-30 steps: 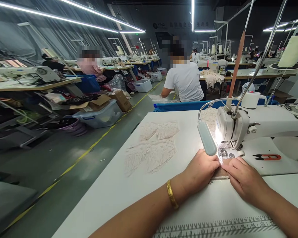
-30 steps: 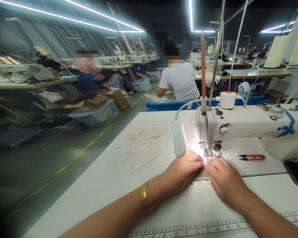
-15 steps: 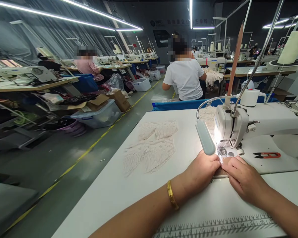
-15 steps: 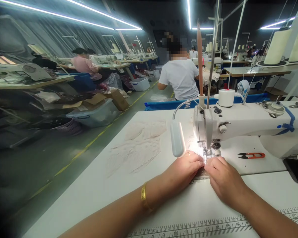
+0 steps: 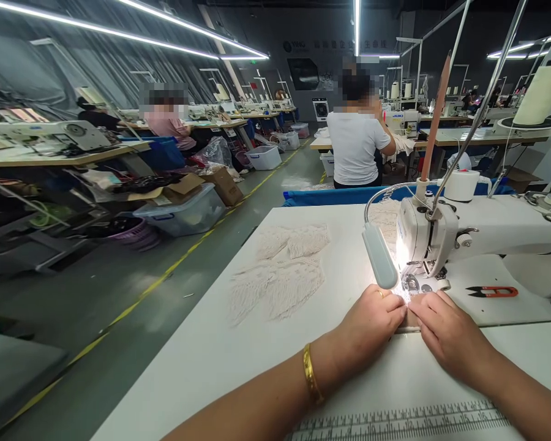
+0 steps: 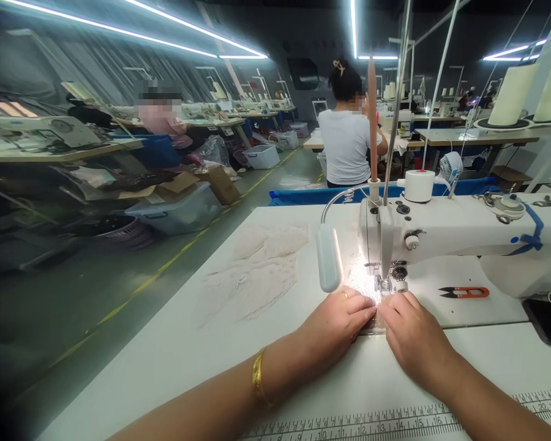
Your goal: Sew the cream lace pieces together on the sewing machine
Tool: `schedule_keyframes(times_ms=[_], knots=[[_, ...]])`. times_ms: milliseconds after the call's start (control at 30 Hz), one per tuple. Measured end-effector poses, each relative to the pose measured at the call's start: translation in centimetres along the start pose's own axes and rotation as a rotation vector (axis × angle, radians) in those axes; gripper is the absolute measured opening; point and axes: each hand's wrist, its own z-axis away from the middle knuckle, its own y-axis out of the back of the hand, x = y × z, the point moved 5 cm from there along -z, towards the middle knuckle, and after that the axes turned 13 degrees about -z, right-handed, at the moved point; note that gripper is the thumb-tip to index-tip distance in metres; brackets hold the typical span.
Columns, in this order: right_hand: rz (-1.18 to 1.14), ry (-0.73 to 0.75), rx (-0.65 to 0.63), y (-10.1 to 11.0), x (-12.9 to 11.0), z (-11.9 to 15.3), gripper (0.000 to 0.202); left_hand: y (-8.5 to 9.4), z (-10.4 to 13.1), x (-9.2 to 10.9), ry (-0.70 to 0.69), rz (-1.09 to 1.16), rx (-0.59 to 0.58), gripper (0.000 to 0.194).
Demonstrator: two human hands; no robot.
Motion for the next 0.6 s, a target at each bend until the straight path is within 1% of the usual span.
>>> schedule_keyframes(times_ms=[200, 400, 533, 600], knots=[[0.047, -0.008, 0.000, -0.1, 0.4, -0.3, 0.033, 0.3, -0.4, -0.2, 0.014, 0.015, -0.034, 0.023], [0.127, -0.046, 0.011, -0.3, 0.9, -0.7, 0.035, 0.6, -1.0, -0.7, 0.077, 0.055, -0.104, 0.026], [0.095, -0.071, 0.013, -0.1, 1.0, -0.6, 0.037, 1.0, -1.6, -1.0, 0.100, 0.105, -0.094, 0.030], [0.069, -0.086, 0.038, 0.4, 1.2, -0.7, 0.037, 1.2, -1.8, -1.3, 0.136, 0.145, -0.096, 0.031]])
